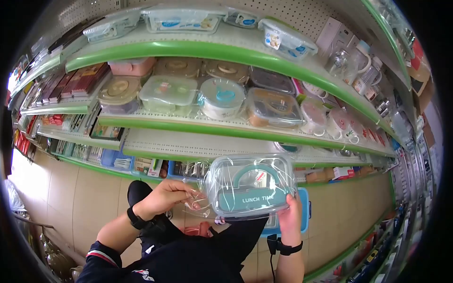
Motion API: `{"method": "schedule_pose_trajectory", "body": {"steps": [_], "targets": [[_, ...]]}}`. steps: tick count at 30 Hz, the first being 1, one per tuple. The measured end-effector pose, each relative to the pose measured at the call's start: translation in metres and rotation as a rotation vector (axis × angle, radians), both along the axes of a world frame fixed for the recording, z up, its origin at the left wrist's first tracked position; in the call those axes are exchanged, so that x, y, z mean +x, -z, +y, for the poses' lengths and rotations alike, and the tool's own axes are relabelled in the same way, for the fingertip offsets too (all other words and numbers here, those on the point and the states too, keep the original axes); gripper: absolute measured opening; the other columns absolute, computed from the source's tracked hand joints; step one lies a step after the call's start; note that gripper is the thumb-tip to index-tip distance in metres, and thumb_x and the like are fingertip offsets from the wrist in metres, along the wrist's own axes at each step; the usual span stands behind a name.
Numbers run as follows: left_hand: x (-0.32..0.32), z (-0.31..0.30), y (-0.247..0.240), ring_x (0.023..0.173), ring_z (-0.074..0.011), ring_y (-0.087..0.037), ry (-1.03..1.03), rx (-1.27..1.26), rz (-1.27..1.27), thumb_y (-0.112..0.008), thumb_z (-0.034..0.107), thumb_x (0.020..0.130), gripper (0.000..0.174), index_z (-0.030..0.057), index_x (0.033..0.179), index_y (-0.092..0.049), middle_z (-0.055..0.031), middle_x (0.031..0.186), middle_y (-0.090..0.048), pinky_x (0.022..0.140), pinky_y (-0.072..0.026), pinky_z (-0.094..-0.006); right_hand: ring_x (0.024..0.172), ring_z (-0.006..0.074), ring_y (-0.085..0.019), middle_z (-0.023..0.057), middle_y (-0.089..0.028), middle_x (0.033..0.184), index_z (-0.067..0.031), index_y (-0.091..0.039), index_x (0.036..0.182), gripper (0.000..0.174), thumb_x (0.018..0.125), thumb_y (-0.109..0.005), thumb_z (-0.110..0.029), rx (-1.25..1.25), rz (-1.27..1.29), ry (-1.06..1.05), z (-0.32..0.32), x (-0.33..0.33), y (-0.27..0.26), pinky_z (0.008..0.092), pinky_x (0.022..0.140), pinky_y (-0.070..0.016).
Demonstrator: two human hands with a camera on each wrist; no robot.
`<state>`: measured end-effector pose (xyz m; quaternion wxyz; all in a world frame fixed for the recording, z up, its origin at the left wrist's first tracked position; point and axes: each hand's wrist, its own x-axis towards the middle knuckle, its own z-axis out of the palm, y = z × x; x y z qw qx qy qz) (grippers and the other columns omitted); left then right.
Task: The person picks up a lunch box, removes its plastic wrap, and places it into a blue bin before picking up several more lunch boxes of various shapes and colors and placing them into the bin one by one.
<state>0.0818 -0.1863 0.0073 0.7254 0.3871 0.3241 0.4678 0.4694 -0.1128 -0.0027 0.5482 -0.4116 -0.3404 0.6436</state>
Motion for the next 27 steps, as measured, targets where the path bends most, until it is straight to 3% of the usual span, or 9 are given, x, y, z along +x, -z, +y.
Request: {"method": "schedule_pose_trajectory", "body": {"steps": [3,7,10,11,14,18,19,23,27], "targets": [[-0.002,-0.007,0.018,0.103,-0.0265,-0.071,0.06,-0.092,0.072,-0.048,0.001,0.103,0.029,-0.0075,0.129,-0.057,-0.018,0.123,-0.066,0.09,-0.0594,-0.0372,0.123,0.0257,-0.059,0.012,-0.058,0.135,-0.0009,-0.043,0.144,0.06,0.092,-0.064,-0.024,0.028,-0.004,-0.022,-0.01,-0.001,0.008,0.0422,0.104,-0.0474],[0.0,-0.014,0.02,0.101,-0.024,-0.071,0.124,-0.13,0.038,-0.054,0.01,0.103,0.035,-0.0071,0.134,-0.054,-0.0166,0.12,-0.067,0.089,-0.0595,-0.0338,0.124,0.0254,-0.058,0.0127,-0.057,0.136,-0.0004,-0.042,0.146,0.063,0.092,-0.065,-0.023,0.056,-0.018,-0.022,-0.026,-0.009,0.002,0.041,0.104,-0.0466],[-0.005,-0.019,0.032,0.102,-0.0202,-0.07,0.167,-0.186,0.025,-0.058,0.012,0.102,0.034,-0.0036,0.132,-0.055,-0.0136,0.128,-0.064,0.089,-0.0588,-0.0339,0.123,0.0251,-0.058,0.0127,-0.057,0.136,0.0005,-0.042,0.146,0.064,0.091,-0.066,-0.022,0.074,-0.05,-0.024,-0.034,-0.018,-0.005,0.0405,0.104,-0.0464],[-0.005,-0.022,0.05,0.101,-0.0198,-0.07,0.085,-0.162,0.088,-0.066,0.018,0.099,0.049,-0.0031,0.14,-0.049,-0.0146,0.129,-0.062,0.089,-0.0579,-0.0346,0.123,0.025,-0.058,0.0129,-0.057,0.136,0.001,-0.041,0.146,0.065,0.091,-0.066,-0.022,0.077,-0.059,-0.026,-0.036,-0.02,-0.005,0.0404,0.104,-0.0465],[-0.012,-0.025,0.05,0.103,-0.02,-0.068,0.201,-0.113,-0.136,-0.07,0.023,0.097,0.066,-0.0014,0.149,-0.039,-0.0158,0.136,-0.057,0.087,-0.0575,-0.0355,0.124,0.0253,-0.057,0.0133,-0.056,0.138,0.0017,-0.04,0.147,0.066,0.091,-0.066,-0.021,0.095,-0.093,-0.058,-0.039,-0.02,-0.001,0.0407,0.105,-0.0454],[-0.004,-0.025,0.022,0.124,-0.0239,-0.055,0.097,0.124,0.176,-0.074,0.034,0.093,0.085,-0.0011,0.155,-0.028,-0.014,0.147,-0.047,0.107,-0.0436,-0.0371,0.127,0.0261,-0.056,0.0148,-0.055,0.139,0.0041,-0.037,0.148,0.072,0.09,-0.069,-0.025,0.111,-0.154,-0.108,-0.044,-0.027,0.006,0.0402,0.107,-0.0446],[-0.005,-0.031,0.017,0.128,-0.0235,-0.051,0.094,0.011,0.137,-0.074,0.035,0.093,0.08,-0.0008,0.153,-0.034,-0.0133,0.144,-0.051,0.113,-0.0365,-0.0362,0.126,0.0258,-0.056,0.0147,-0.055,0.139,0.0046,-0.037,0.148,0.074,0.089,-0.07,-0.026,0.121,-0.175,-0.113,-0.045,-0.029,0.01,0.0399,0.106,-0.0448],[0.001,-0.025,0.069,0.128,-0.0214,-0.052,-0.001,0.096,0.146,-0.072,0.025,0.093,0.063,-0.0033,0.143,-0.046,-0.0136,0.135,-0.06,0.11,-0.039,-0.0368,0.125,0.0244,-0.056,0.0132,-0.055,0.137,0.0052,-0.035,0.148,0.08,0.086,-0.075,-0.026,0.147,-0.225,-0.116,-0.05,-0.038,0.02,0.0377,0.105,-0.0452],[0.006,-0.03,0.048,0.129,-0.0221,-0.051,0.003,-0.106,0.094,-0.074,0.019,0.089,0.071,-0.0038,0.148,-0.04,-0.0143,0.14,-0.056,0.111,-0.0384,-0.0377,0.127,0.0205,-0.05,0.011,-0.053,0.135,0.0023,-0.042,0.143,0.077,0.084,-0.079,-0.029,0.132,-0.23,-0.142,-0.051,-0.043,0.021,0.0358,0.108,-0.0393]]}}
